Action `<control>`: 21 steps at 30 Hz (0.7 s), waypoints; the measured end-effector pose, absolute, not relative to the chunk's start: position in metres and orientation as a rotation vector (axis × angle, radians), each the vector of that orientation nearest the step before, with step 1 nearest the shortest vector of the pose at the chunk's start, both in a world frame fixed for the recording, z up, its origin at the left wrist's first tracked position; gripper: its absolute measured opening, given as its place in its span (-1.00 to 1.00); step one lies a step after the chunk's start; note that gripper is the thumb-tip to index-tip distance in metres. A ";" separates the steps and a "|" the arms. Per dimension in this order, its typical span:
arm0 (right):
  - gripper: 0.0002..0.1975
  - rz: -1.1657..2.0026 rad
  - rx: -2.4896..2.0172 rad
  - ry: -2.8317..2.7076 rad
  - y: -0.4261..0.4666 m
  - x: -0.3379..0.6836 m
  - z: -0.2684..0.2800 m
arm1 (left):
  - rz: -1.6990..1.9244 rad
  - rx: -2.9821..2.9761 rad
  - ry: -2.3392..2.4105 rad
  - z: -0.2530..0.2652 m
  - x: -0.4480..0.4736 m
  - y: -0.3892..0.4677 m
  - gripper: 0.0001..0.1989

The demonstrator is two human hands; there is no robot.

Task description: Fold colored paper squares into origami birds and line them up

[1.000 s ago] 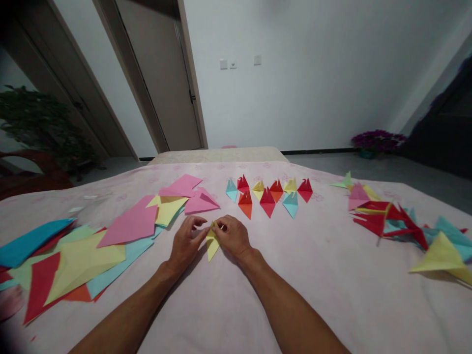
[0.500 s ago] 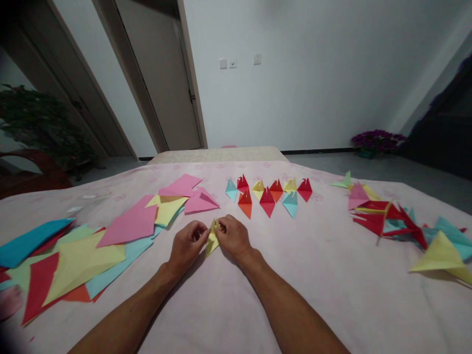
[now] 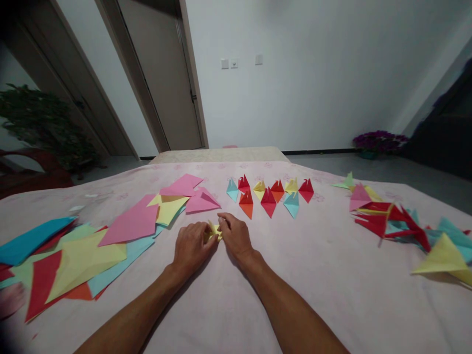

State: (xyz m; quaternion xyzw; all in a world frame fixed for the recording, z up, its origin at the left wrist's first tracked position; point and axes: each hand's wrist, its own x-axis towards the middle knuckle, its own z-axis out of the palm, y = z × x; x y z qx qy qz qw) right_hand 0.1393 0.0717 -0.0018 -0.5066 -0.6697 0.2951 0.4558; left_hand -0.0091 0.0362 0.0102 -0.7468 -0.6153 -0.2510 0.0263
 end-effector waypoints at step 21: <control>-0.93 0.362 -1.451 -2.016 0.072 0.146 -0.001 | -0.854 -2.585 -1.771 0.002 -0.029 0.058 -0.92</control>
